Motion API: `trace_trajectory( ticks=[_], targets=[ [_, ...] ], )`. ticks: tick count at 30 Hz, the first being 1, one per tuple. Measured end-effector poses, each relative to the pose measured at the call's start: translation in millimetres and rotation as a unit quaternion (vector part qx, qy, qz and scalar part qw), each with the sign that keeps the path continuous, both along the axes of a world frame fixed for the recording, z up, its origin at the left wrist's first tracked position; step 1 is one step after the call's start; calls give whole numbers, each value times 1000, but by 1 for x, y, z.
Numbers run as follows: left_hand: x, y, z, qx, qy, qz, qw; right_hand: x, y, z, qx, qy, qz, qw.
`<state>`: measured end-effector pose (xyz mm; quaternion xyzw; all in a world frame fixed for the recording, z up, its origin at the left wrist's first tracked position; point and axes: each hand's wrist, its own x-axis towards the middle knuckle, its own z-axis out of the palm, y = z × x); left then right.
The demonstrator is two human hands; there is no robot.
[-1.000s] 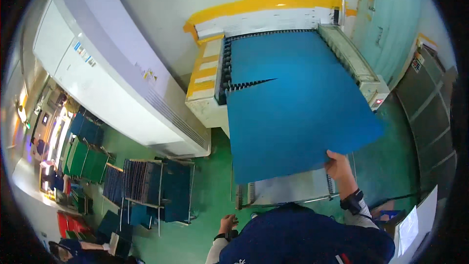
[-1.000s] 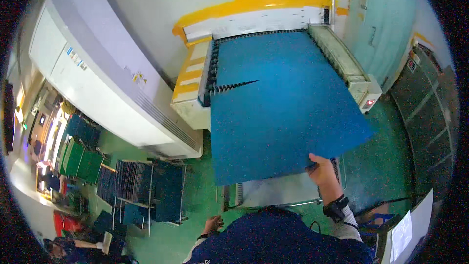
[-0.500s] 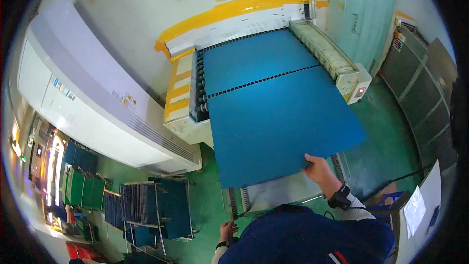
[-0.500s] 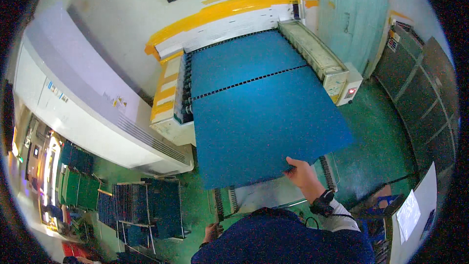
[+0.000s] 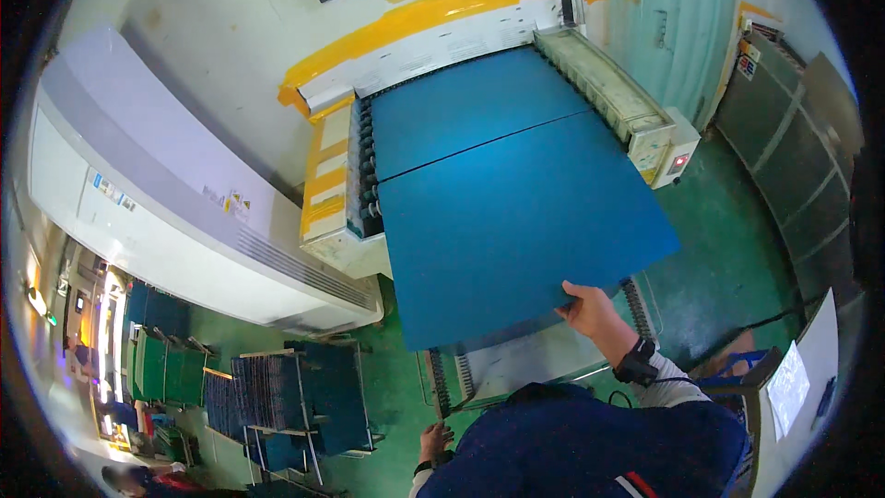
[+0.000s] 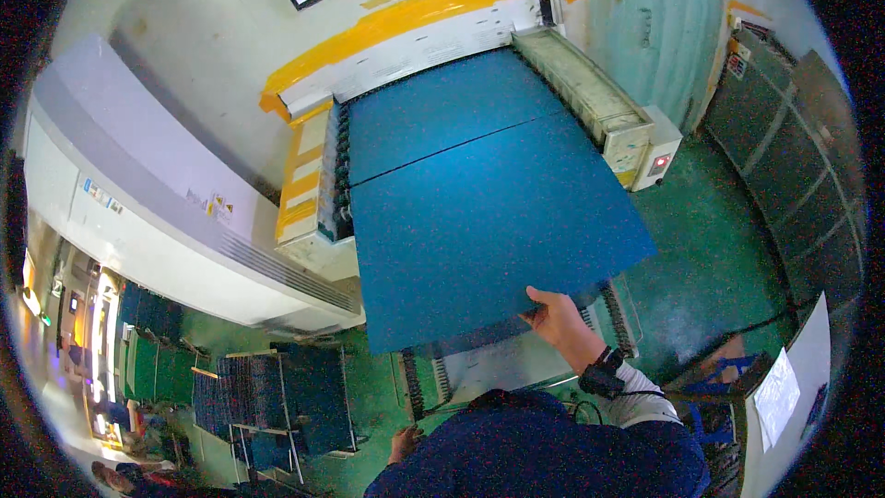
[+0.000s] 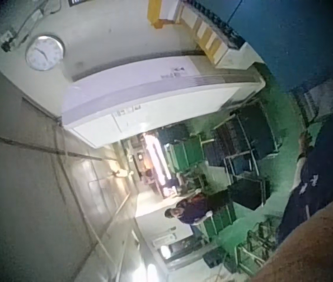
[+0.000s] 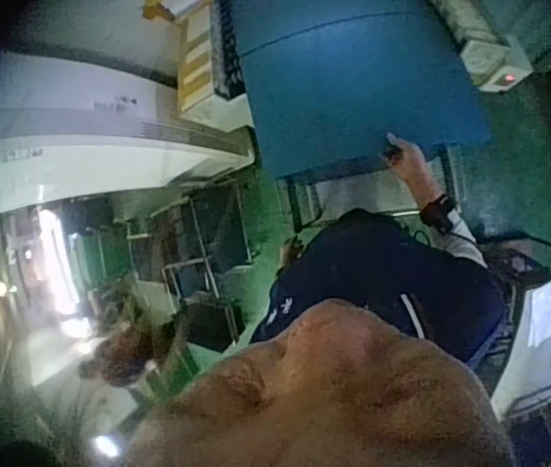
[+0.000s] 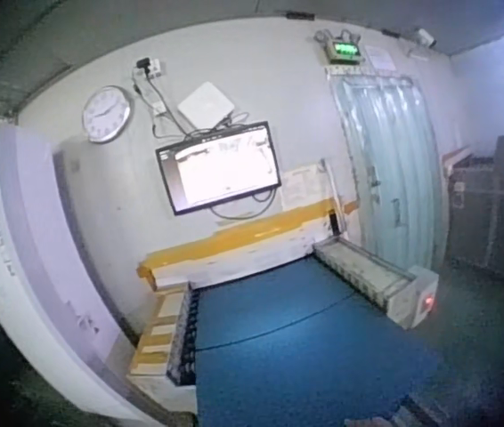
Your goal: Loading large blue plates into a metal storage rack and moving the rack.
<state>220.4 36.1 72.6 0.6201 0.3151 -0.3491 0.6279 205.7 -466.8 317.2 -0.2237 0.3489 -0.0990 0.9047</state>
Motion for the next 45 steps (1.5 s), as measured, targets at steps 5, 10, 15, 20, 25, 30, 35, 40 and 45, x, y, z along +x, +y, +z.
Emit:
trace_trajectory(
  ticks=[5, 10, 15, 20, 25, 30, 35, 40, 45],
  targets=[
    [-5, 6, -8, 16, -128, -83, 988, 8, -8, -18, 13, -3, -2, 1000],
    [-1, -5, 3, 10, 1, 13, 1000, 11, -11, -16, 4, 4, -2, 1000],
    [-6, -6, 9, 2, -16, 5, 1000, 19, -7, -4, 7, -2, -27, 1000],
    [-6, -23, 36, 27, -16, -13, 999, 21, -8, 2, -4, -10, -18, 1000],
    [-12, -14, 29, 28, -16, 11, 999, 27, -5, 12, -5, -26, -10, 1000],
    [-12, -15, 30, 4, -17, 10, 1000, 30, -9, 5, -2, -12, -13, 1000],
    [-12, -15, 35, -6, -21, 13, 1000, 35, -9, 5, -4, -14, -14, 1000],
    [-8, -24, 40, 20, -14, 2, 1000, 39, -16, -7, 8, -18, -5, 1000],
    [-11, -15, 23, 28, -9, 0, 1000, 43, -16, -4, 10, -13, 0, 1000]
  ],
)
